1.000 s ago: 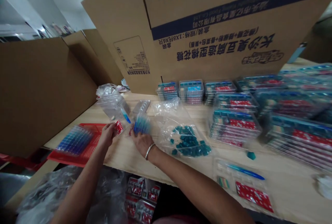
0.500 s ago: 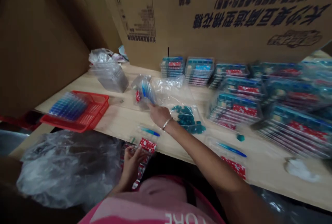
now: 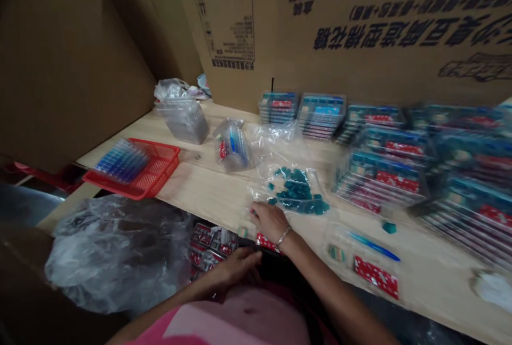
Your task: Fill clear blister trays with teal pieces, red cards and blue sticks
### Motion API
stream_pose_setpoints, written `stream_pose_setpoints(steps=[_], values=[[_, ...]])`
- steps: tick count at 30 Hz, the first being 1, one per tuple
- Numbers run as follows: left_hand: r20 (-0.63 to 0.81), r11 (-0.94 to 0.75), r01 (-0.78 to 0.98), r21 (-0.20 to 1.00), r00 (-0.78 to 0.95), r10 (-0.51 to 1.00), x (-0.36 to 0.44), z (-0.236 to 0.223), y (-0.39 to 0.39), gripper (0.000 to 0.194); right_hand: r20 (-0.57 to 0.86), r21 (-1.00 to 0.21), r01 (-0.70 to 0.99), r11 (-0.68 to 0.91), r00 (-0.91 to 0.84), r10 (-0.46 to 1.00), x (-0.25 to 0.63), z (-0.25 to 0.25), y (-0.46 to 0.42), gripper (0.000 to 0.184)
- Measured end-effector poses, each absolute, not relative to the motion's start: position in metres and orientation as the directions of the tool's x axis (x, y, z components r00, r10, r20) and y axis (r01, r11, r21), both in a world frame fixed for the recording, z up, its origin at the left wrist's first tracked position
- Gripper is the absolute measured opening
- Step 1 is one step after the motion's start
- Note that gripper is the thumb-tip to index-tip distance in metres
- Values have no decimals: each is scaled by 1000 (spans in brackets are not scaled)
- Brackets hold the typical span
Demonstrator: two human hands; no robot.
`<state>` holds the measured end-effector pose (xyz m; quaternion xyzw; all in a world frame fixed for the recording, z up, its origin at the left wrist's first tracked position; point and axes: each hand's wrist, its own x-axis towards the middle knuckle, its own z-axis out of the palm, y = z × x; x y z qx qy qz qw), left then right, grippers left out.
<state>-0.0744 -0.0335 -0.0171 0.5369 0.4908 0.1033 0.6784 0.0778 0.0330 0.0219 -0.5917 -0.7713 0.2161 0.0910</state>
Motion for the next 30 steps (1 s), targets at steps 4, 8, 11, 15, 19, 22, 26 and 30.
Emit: stream_pose_setpoints(steps=[4, 8, 11, 15, 19, 22, 26, 30], values=[[-194, -204, 733, 649, 418, 887, -118, 9, 34, 35, -107, -450, 862, 233, -310, 945, 76, 15, 31, 13], [139, -162, 883, 440, 111, 984, -162, 26, 147, 26, -27, -401, 873, 277, -314, 949, 77, 6, 28, 13], [206, -187, 891, 414, 109, 973, -177, 15, 207, 26, 69, -320, 883, 344, -341, 938, 80, -3, 27, 16], [235, -224, 888, 402, 136, 962, -181, -8, 226, 23, 157, -227, 890, 396, -368, 917, 93, -13, 36, 20], [295, -249, 879, 407, 132, 946, -178, -18, 198, 22, 187, -268, 880, 393, -352, 917, 106, -12, 48, 17], [319, -283, 862, 421, 152, 936, -173, -25, 166, 21, 179, -392, 842, 370, -325, 929, 109, -6, 49, 11], [308, -292, 771, 566, 130, 942, -169, -33, 133, 16, 124, -550, 793, 262, -232, 965, 114, -2, 40, 16], [394, -377, 694, 614, 144, 908, -158, -27, 107, 8, 113, -632, 746, 209, -179, 977, 121, -2, 31, 22]])
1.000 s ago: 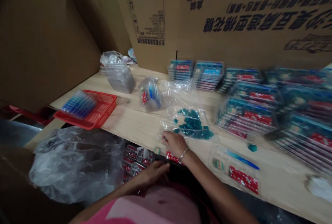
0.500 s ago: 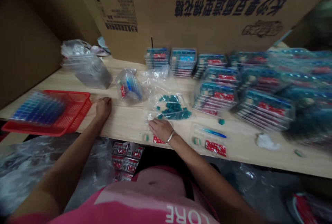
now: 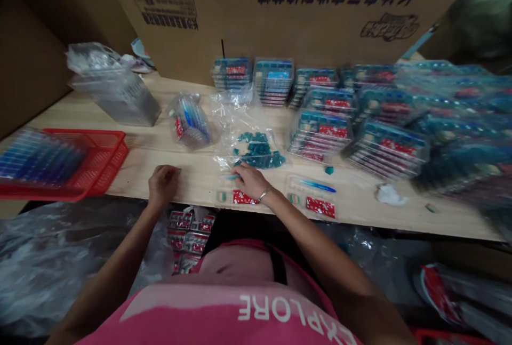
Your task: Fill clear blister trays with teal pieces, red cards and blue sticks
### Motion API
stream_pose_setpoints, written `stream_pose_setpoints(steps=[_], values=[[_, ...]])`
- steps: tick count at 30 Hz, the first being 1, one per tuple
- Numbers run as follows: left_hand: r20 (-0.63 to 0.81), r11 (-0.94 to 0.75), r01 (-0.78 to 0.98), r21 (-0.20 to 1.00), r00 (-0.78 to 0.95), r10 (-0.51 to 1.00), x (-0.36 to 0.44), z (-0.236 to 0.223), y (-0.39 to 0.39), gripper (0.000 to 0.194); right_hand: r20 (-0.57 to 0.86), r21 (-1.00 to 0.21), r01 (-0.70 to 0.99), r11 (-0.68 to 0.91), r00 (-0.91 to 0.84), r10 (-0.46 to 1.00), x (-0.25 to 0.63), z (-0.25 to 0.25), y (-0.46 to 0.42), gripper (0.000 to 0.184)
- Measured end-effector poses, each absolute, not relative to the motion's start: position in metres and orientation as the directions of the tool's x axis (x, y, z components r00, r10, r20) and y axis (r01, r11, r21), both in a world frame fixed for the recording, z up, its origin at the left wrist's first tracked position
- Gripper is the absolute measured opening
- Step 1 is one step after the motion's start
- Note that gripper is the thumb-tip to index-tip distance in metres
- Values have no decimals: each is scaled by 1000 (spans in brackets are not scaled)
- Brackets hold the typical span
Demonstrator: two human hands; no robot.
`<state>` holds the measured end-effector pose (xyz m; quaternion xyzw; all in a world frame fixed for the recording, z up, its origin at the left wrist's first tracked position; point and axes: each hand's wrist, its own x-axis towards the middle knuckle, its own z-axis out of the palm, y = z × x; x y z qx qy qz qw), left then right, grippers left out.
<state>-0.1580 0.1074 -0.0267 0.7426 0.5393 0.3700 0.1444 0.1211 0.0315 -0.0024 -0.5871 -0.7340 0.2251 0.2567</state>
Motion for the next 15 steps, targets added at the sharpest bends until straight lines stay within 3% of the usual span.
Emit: stream_pose_setpoints(steps=[3, 6, 10, 15], values=[[476, -584, 599, 548, 350, 807, -139, -17, 77, 8, 138, -752, 633, 183, -120, 983, 117, -2, 26, 22], [409, -697, 410, 588, 593, 693, -117, -17, 44, 14, 95, -888, 433, 153, -152, 984, 100, 0, 20, 17], [366, -640, 417, 645, 566, 738, -103, -33, 23, 39, 21, -918, 382, 108, -225, 974, 77, -1, 17, 21], [324, -579, 425, 696, 533, 781, -105, -41, 25, 44, 2, -894, 437, 103, -226, 974, 72, -2, 21, 22]])
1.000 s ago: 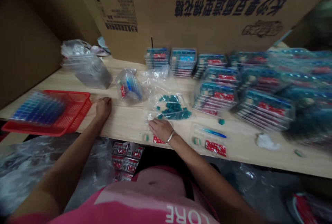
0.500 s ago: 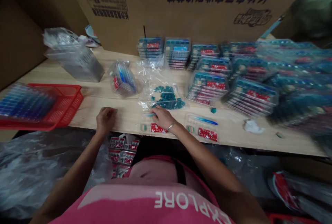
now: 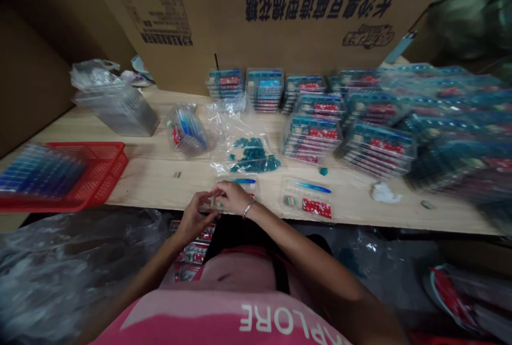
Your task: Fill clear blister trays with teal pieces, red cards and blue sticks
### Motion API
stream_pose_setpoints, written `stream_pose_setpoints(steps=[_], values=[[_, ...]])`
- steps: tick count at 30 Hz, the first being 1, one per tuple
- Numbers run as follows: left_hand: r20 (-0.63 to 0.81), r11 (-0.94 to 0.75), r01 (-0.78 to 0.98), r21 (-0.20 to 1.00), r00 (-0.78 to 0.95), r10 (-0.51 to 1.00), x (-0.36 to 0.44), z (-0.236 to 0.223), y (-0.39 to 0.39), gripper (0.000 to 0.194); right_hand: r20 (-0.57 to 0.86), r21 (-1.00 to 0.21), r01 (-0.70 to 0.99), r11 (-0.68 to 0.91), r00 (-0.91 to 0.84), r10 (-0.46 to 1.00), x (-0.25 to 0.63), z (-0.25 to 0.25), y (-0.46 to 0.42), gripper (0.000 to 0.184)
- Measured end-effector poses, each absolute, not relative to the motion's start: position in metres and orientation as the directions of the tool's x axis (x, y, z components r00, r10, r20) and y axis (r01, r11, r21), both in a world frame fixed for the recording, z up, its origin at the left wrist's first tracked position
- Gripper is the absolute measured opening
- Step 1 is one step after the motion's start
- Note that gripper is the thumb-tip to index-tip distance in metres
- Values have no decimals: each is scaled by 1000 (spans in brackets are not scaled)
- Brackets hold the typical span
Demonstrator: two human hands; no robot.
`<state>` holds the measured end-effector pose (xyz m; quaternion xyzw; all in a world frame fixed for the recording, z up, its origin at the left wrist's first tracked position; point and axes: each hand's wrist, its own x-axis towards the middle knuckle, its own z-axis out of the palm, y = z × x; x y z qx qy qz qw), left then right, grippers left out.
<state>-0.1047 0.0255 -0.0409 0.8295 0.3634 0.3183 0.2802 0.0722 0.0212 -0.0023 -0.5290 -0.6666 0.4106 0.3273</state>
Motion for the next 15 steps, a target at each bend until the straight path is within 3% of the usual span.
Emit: stream_pose_setpoints(steps=[4, 8, 15], values=[[326, -566, 435, 700, 510, 796, -105, -39, 24, 45, 107, -763, 590, 263, -286, 952, 71, 0, 20, 23], [341, -569, 468, 676, 485, 805, -104, -43, 22, 43, 188, -447, 780, 437, -395, 899, 71, 9, 12, 9], [382, -626, 444, 641, 523, 762, -105, -45, 26, 33, -208, -194, 858, 476, -510, 834, 63, 35, 20, 13]])
